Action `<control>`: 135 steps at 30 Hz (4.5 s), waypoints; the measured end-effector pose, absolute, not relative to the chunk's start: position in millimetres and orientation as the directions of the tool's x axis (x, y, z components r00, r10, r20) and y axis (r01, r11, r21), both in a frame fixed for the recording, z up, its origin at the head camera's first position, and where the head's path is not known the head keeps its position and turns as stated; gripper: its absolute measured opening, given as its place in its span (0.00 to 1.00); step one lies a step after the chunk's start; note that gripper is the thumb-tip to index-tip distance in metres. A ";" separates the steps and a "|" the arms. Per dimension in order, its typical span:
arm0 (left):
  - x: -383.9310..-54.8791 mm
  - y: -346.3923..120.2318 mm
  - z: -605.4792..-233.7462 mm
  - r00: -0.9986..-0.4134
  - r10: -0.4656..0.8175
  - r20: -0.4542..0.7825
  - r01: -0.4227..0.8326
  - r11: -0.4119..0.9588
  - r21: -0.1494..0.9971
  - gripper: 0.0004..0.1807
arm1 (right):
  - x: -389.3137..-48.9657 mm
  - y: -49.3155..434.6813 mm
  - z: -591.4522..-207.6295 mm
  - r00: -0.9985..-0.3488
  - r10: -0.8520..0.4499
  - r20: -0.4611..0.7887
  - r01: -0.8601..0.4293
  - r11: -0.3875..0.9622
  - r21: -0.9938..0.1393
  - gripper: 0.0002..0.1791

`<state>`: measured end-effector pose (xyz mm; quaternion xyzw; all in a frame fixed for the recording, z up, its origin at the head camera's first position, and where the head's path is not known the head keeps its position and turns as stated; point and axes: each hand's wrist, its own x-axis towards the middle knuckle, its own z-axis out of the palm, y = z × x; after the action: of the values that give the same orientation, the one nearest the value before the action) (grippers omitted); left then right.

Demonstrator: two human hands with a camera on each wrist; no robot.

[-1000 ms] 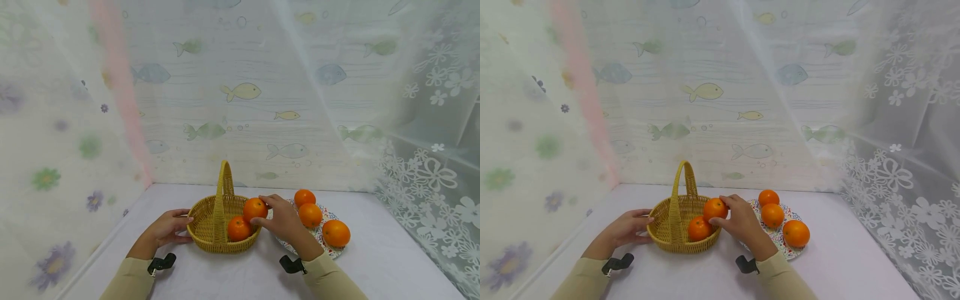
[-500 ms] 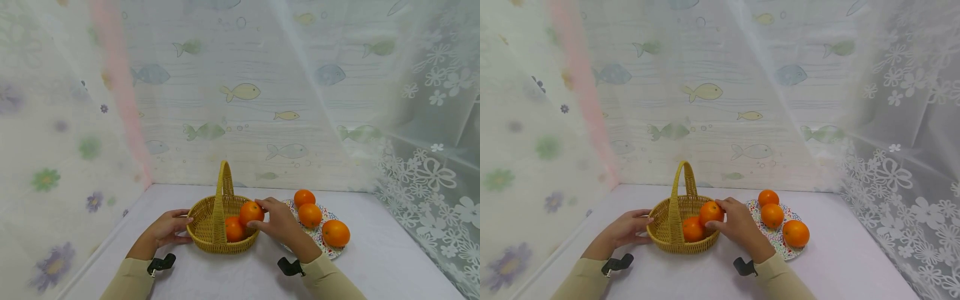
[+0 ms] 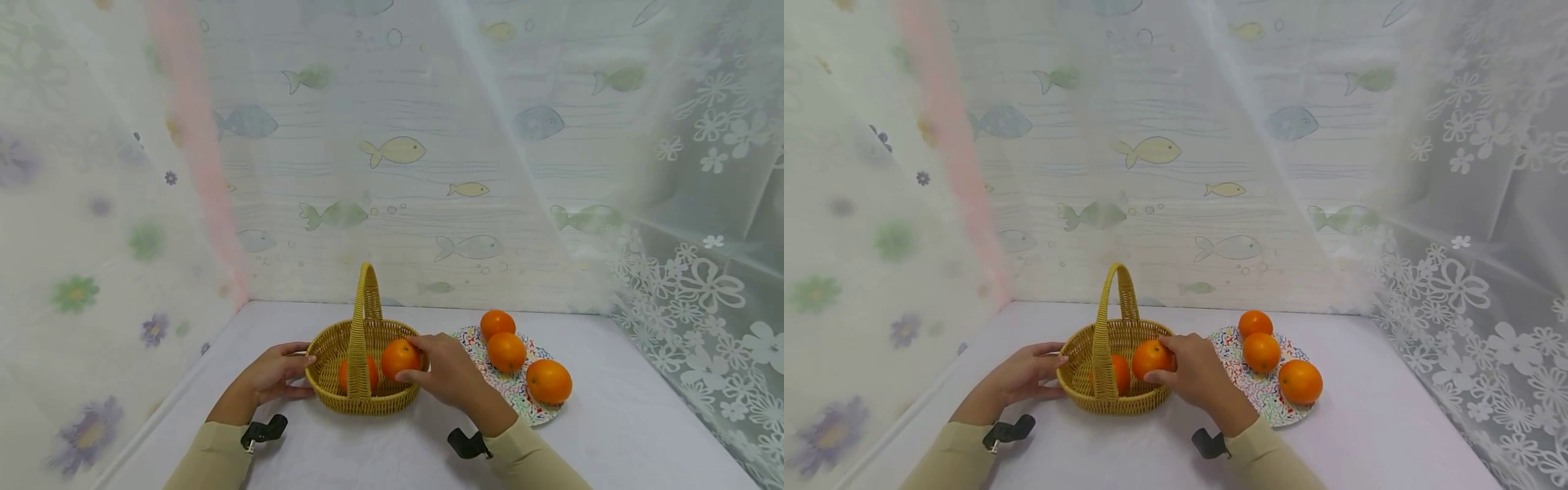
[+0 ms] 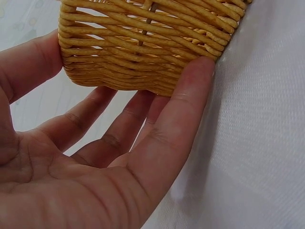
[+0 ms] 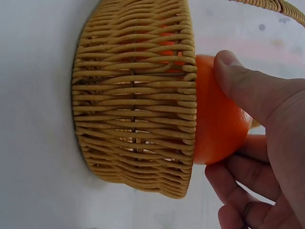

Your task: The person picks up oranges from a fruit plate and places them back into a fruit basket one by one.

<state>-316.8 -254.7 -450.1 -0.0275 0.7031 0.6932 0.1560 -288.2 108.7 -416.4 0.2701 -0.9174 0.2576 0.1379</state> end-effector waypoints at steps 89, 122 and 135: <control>-319.1 -258.2 -453.8 -0.950 0.195 -0.245 -0.242 0.037 0.969 0.36 | -302.1 150.4 -395.2 -0.904 -0.297 0.309 -0.423 0.729 -0.538 0.07; -318.6 -256.3 -452.6 -0.947 0.203 -0.249 -0.249 0.024 0.968 0.36 | -316.7 232.6 -383.4 -0.963 -0.194 0.189 -0.268 0.781 -0.564 0.19; -318.3 -256.0 -452.5 -0.947 0.210 -0.242 -0.243 0.021 0.970 0.35 | -318.8 250.2 -390.2 -0.987 -0.144 0.072 -0.159 0.797 -0.583 0.29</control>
<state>-318.3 -256.0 -452.5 -0.0121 0.6959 0.6995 0.1620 -318.8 250.2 -390.2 0.0800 -0.9477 0.3086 0.0121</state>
